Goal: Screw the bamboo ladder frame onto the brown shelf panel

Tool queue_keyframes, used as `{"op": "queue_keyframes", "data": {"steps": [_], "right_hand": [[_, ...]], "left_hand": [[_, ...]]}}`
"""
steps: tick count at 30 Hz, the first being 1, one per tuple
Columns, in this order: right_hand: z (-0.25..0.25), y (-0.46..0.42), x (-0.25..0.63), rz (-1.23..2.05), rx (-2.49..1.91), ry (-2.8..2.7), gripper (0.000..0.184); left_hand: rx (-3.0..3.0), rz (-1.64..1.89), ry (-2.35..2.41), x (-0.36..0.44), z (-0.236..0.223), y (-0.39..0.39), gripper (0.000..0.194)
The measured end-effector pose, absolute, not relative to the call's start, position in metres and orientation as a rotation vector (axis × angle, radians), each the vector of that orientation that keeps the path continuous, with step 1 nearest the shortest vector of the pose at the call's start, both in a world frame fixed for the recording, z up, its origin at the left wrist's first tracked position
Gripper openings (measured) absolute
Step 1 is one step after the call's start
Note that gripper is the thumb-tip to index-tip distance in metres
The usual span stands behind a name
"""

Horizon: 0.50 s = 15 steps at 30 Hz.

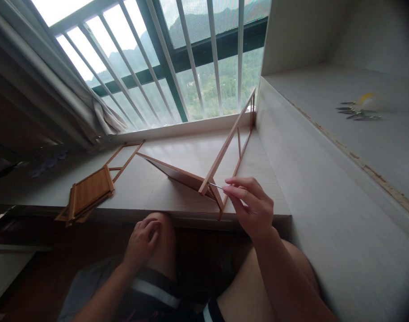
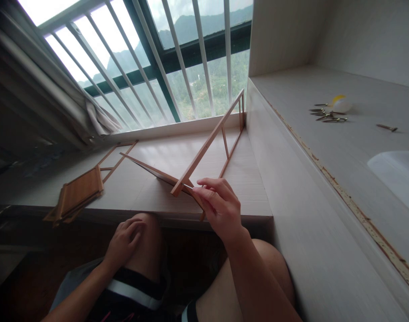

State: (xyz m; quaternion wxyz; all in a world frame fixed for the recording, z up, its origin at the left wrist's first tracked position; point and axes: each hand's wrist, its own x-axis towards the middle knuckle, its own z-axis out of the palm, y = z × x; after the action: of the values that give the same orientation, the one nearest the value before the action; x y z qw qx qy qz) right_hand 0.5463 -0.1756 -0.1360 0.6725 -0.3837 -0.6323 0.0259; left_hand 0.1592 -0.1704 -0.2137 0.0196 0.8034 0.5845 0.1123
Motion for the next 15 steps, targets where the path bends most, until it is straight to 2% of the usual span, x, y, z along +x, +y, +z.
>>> {"op": "queue_keyframes", "data": {"steps": [15], "right_hand": [[-0.1338,-0.1776,0.5423,0.057,-0.829,-1.427,0.029]], "left_hand": [[2.497,0.346,1.817,0.1605,-0.2127,-0.1699,0.024]]}}
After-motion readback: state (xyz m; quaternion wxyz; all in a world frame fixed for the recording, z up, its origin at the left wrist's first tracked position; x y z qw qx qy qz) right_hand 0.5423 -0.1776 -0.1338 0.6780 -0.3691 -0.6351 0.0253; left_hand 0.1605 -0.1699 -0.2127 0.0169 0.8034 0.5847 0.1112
